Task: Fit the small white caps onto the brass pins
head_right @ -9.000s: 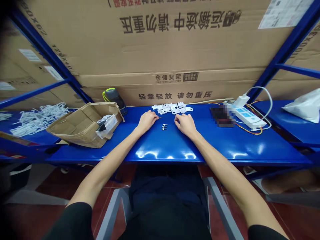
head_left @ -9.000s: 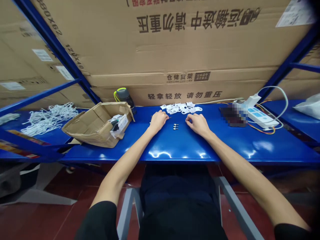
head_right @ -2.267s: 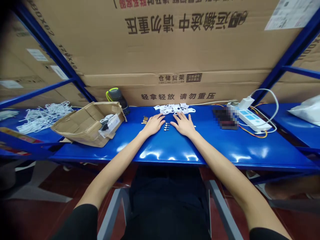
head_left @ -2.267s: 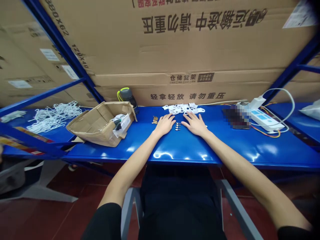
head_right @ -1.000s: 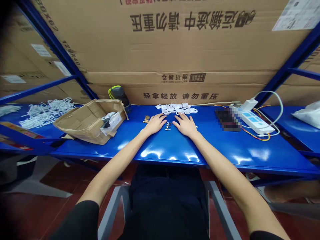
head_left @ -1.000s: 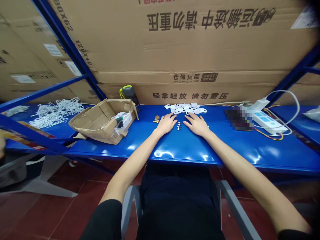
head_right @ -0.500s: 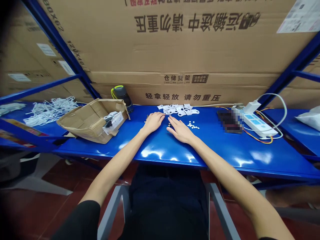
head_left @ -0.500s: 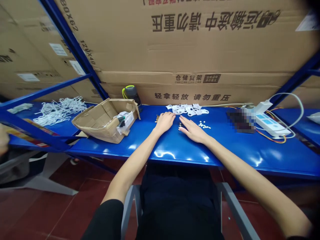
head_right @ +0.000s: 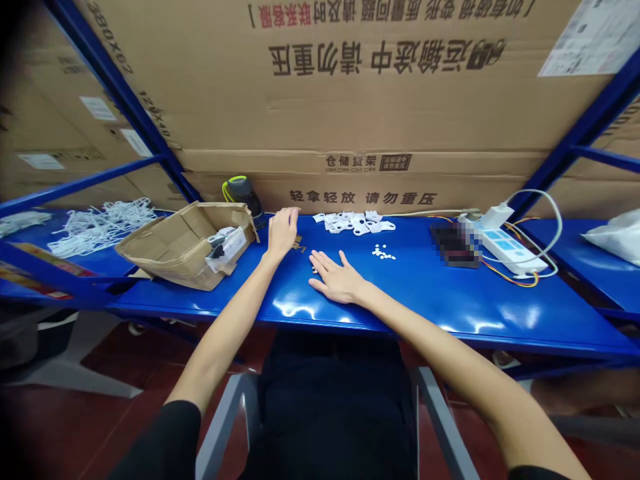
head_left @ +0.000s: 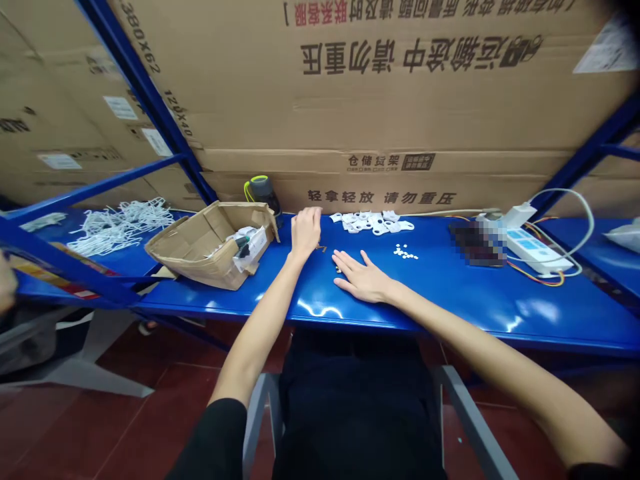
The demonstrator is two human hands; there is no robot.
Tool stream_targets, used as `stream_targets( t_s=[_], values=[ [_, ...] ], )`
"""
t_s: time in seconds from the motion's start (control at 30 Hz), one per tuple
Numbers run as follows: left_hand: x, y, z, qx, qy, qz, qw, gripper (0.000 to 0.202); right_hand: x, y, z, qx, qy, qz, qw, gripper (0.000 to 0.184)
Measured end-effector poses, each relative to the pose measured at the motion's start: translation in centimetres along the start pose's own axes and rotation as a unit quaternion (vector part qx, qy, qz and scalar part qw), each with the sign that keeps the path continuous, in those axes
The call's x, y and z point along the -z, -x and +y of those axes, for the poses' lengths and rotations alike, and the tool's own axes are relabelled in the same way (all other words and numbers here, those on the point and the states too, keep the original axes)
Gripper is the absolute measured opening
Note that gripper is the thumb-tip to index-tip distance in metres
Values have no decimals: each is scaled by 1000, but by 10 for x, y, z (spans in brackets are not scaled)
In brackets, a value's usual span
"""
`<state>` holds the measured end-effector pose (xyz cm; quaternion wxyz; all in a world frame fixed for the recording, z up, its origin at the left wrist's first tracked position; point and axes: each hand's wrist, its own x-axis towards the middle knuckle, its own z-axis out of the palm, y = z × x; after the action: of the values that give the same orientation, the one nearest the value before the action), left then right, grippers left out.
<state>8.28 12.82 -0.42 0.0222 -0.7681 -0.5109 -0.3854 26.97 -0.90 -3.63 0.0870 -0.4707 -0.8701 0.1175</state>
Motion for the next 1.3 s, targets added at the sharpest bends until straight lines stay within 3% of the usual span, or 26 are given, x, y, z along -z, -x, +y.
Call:
stream_targets(
  t_s=[0.3,0.47,0.6,0.8,0.93,1.07,1.3],
  values=[
    [24,-1,-52,22,40,20,999,33,-17,-61,-70,-11,-43,-16,999,78],
    [36,1,-55,10,79,-3,997,27,-30,-86,-92,-2,-63,15,998,76],
    [40,11,-48,-1,72,-18,997,26,-31,-90,-90,31,-91,40,995,78],
    [39,33,-26,-70,-22,-115,991,25,-20,-63,-56,88,-147,40,984,90],
    [35,38,-11,-106,-81,-163,978,24,-8,-30,-17,110,-147,50,982,80],
    [32,38,-8,-138,-137,-191,962,22,15,1,27,109,-70,158,979,59],
    [30,39,-5,-138,-136,-224,955,21,44,28,104,-32,46,318,947,38]
  ],
)
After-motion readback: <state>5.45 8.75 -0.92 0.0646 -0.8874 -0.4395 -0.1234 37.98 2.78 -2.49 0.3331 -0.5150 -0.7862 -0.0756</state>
